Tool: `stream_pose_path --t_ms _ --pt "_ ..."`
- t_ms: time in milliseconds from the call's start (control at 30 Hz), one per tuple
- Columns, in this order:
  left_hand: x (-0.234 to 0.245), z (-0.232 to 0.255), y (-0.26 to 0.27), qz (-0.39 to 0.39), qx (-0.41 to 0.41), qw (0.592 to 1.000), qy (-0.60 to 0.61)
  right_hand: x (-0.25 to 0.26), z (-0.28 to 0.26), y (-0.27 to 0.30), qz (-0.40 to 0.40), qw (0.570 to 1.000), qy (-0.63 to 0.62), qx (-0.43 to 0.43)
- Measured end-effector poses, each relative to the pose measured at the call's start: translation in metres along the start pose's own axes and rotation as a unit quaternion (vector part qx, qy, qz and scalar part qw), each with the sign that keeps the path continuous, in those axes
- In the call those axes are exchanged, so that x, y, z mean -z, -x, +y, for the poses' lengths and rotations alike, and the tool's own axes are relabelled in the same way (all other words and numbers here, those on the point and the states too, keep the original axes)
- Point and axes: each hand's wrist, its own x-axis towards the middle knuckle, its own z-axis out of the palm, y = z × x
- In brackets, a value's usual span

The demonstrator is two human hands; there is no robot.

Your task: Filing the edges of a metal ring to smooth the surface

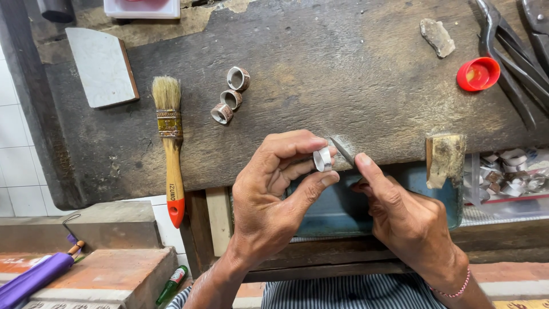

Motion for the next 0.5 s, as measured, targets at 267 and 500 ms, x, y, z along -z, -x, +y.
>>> stream_pose_path --t_ms 267,500 --pt "0.0 0.001 0.0 0.002 0.014 1.0 -0.005 0.002 -0.005 0.01 0.05 0.998 -0.015 -0.042" --pt "0.001 0.002 -0.002 -0.002 0.035 0.999 0.019 0.043 -0.029 0.032 0.121 0.769 -0.611 -0.144"
